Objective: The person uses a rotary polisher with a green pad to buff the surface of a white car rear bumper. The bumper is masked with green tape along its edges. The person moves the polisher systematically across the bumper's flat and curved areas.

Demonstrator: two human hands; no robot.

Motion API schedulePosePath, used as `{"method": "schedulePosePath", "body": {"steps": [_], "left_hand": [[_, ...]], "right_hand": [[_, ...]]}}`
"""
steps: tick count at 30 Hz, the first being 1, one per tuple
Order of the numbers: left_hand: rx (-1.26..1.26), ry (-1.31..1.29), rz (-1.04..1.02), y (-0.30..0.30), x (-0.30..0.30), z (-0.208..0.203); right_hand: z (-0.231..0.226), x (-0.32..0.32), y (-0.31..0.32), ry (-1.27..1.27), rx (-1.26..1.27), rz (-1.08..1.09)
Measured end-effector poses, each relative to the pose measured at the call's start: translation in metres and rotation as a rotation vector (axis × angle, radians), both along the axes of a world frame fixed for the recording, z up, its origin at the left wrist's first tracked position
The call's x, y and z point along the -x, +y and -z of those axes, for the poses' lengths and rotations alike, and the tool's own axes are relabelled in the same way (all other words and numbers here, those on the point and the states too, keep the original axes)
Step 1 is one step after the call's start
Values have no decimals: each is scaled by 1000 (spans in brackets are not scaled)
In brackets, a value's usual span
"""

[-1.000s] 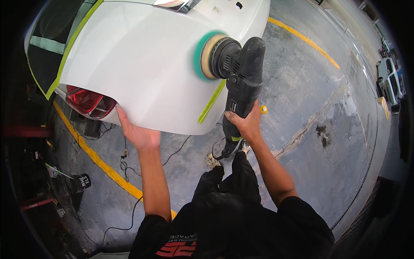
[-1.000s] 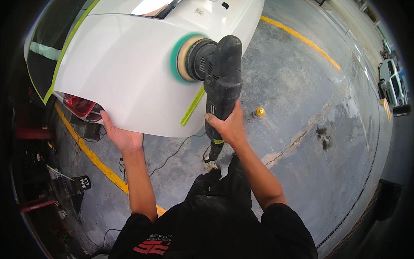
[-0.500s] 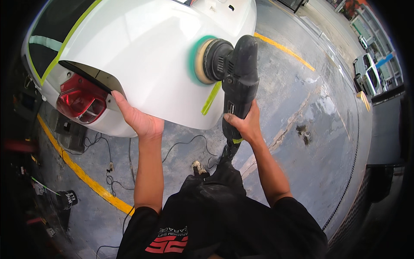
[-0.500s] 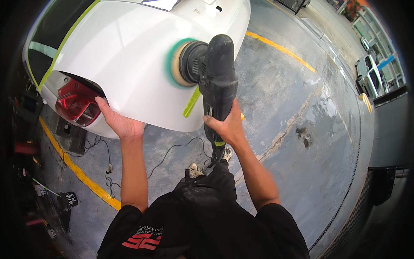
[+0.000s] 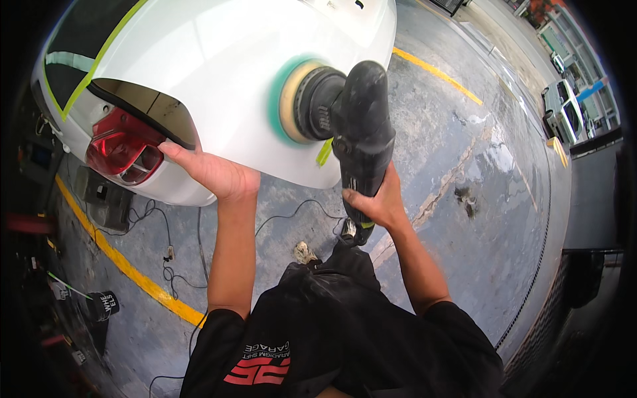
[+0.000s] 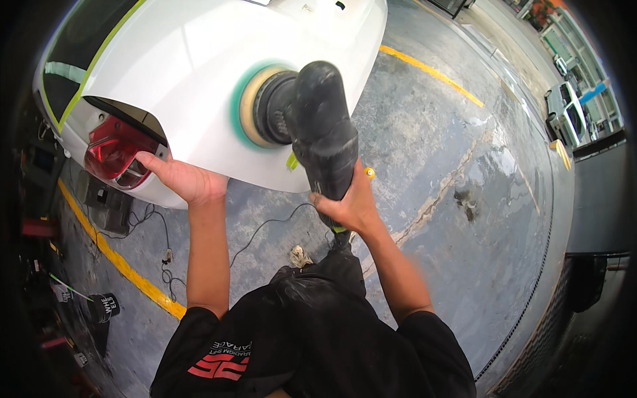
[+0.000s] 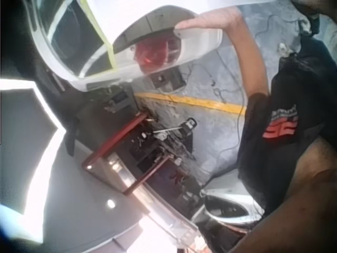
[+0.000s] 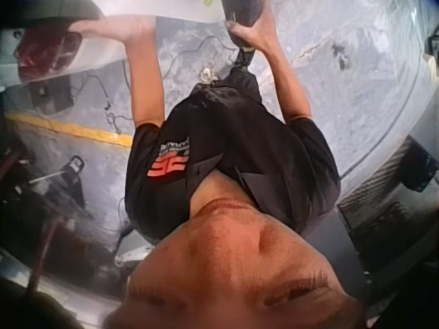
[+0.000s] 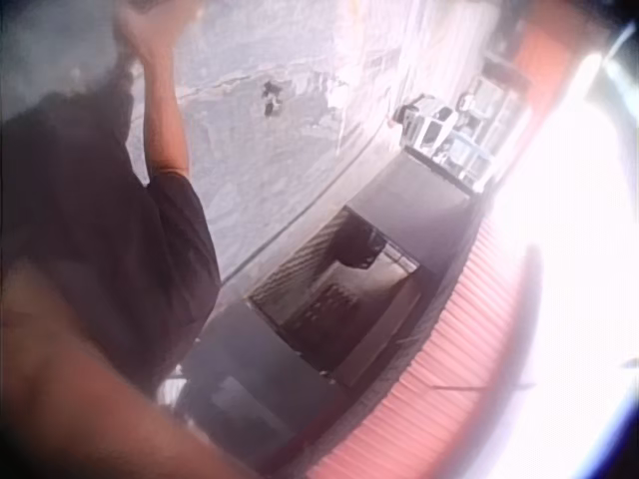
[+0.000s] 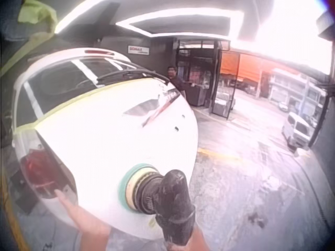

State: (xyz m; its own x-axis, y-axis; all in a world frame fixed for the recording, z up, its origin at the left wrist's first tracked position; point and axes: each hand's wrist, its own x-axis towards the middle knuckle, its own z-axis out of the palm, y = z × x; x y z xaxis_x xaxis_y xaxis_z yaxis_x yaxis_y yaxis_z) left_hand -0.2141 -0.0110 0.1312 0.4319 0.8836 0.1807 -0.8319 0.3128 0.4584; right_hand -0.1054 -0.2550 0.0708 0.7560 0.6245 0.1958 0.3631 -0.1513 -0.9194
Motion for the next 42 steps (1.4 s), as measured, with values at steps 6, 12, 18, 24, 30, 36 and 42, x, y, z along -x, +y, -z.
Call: {"method": "schedulePosePath", "body": {"steps": [6,12,18,24,30,36,42], "left_hand": [[26,-87,135,1,3,1],[-3,-28,-11,-7,-3,-10],[81,12,-17,-15,-1,-28],[2,28,40,-17,-5,-35],[-155,136,216,45,26,-45],[-336,408,128,50,22,-47],[-450,634,67,37,27,-54]], "right_hand": [[7,-13,-15,33,23,47],[-14,-49,-8,90,-74,72],[-11,8,-24,-30,-31,-37],[-15,-4,-21,11,-61,-54],[-26,56,-26,-110,-12,-148],[-21,76,-70,-132,195,-102],[-14,77,-107,-87,228,-93]]}}
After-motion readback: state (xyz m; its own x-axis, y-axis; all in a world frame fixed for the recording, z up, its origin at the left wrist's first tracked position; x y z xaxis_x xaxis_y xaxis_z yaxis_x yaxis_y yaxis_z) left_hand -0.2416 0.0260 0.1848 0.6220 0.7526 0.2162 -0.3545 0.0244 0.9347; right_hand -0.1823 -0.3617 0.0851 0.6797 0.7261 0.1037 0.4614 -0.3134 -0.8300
